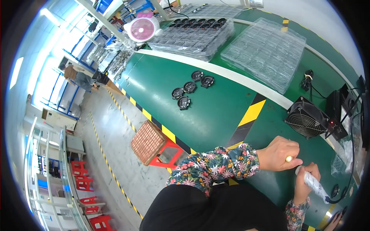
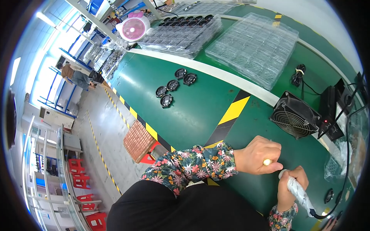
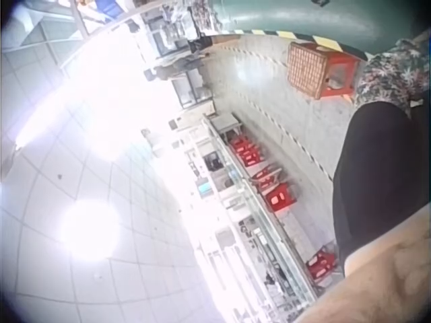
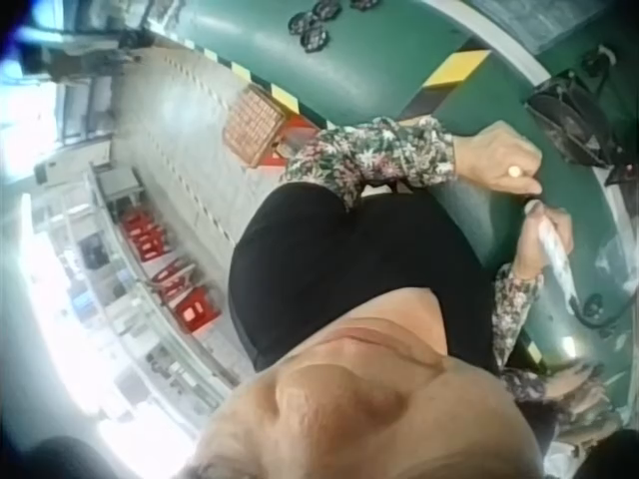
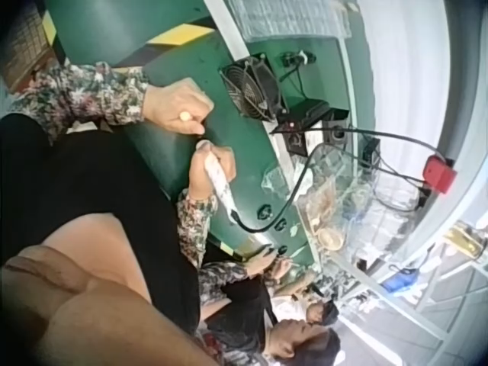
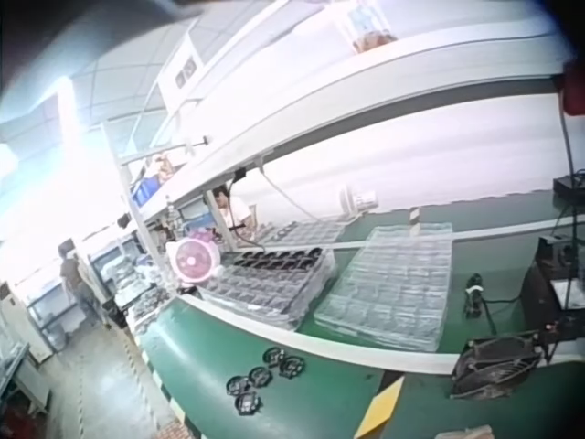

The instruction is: The person solders electronic wires onto small circular electronic circuit boards using a soldering iron and solder wire.

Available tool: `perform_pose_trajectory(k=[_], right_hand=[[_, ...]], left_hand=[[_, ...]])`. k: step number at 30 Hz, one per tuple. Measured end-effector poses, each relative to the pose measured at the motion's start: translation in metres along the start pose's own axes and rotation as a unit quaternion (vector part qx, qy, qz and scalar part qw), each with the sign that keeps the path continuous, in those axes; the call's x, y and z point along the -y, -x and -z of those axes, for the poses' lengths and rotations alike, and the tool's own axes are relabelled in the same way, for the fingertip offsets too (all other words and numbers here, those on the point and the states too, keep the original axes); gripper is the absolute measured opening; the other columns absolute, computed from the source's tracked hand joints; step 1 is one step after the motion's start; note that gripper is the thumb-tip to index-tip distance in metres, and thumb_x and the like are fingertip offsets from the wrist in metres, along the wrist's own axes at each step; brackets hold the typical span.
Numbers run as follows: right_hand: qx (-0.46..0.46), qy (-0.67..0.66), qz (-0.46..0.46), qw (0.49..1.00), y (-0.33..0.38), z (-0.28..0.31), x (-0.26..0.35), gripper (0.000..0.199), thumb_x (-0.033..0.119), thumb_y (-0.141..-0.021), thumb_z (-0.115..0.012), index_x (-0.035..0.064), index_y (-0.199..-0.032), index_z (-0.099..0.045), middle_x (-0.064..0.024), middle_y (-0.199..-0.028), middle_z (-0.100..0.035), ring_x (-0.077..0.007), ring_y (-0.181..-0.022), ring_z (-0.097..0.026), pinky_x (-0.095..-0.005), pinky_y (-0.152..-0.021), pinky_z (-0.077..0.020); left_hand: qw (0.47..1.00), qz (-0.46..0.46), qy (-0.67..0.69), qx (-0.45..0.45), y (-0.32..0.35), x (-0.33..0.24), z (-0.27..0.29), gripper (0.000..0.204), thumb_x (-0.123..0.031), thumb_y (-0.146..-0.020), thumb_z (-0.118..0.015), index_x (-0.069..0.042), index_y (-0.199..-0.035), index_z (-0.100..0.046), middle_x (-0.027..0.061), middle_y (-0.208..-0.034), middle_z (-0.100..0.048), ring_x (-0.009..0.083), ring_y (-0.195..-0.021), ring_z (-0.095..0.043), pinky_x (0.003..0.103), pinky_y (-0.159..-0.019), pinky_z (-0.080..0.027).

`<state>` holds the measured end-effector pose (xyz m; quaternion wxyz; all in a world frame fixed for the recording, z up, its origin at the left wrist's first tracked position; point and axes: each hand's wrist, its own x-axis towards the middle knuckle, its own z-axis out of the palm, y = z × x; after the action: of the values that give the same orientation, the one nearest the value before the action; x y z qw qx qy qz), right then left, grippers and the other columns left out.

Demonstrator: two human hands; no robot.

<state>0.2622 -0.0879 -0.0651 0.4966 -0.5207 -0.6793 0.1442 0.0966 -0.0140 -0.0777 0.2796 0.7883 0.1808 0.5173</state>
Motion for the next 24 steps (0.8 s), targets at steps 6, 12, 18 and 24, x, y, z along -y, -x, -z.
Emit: perform_pose_trajectory(k=[6,12,18,24], right_hand=[[-0.016,-0.009,-0.003,1.000,0.005,0.001,-0.006,0.017,0.003,-0.076,-0.058,0.0023,-0.067,-0.045,-0.0070,-0.058,-0.044,-0.0177,-0.050,-0.038,-0.0310,-0.050,-0.0309],[-0.035,-0.049,-0.016,0.998,0.009,0.007,-0.009,0.014,0.001,-0.081,-0.053,0.0030,-0.071,-0.043,-0.0038,-0.064,-0.042,-0.0133,-0.060,-0.038,-0.0275,-0.056,-0.0316],[-0.065,-0.044,-0.031,0.996,0.009,0.007,-0.007,0.017,0.001,-0.078,-0.056,0.0024,-0.069,-0.042,-0.0061,-0.059,-0.041,-0.0157,-0.054,-0.035,-0.0298,-0.055,-0.0311],[-0.081,-0.015,-0.007,0.997,0.010,0.016,-0.005,0.016,0.007,-0.079,-0.059,0.0023,-0.070,-0.047,-0.0051,-0.060,-0.043,-0.0156,-0.052,-0.037,-0.0300,-0.053,-0.0310]], left_hand=[[1.000,-0.002,0.000,0.003,0.000,0.002,-0.001,0.033,-0.026,-0.079,-0.064,-0.008,-0.063,-0.042,0.0061,-0.060,-0.042,0.0260,-0.048,-0.044,0.035,-0.044,-0.034],[1.000,0.000,0.003,0.007,0.000,0.001,0.001,0.033,-0.027,-0.079,-0.064,-0.008,-0.062,-0.042,0.0057,-0.060,-0.043,0.0255,-0.048,-0.044,0.035,-0.044,-0.034],[1.000,0.006,-0.002,0.009,0.001,-0.002,0.002,0.033,-0.027,-0.078,-0.064,-0.009,-0.062,-0.042,0.0055,-0.060,-0.043,0.0251,-0.048,-0.045,0.035,-0.044,-0.034],[1.000,-0.004,0.015,0.013,-0.005,-0.001,-0.003,0.033,-0.026,-0.078,-0.065,-0.009,-0.061,-0.042,0.0053,-0.061,-0.043,0.0249,-0.048,-0.045,0.035,-0.044,-0.035]])
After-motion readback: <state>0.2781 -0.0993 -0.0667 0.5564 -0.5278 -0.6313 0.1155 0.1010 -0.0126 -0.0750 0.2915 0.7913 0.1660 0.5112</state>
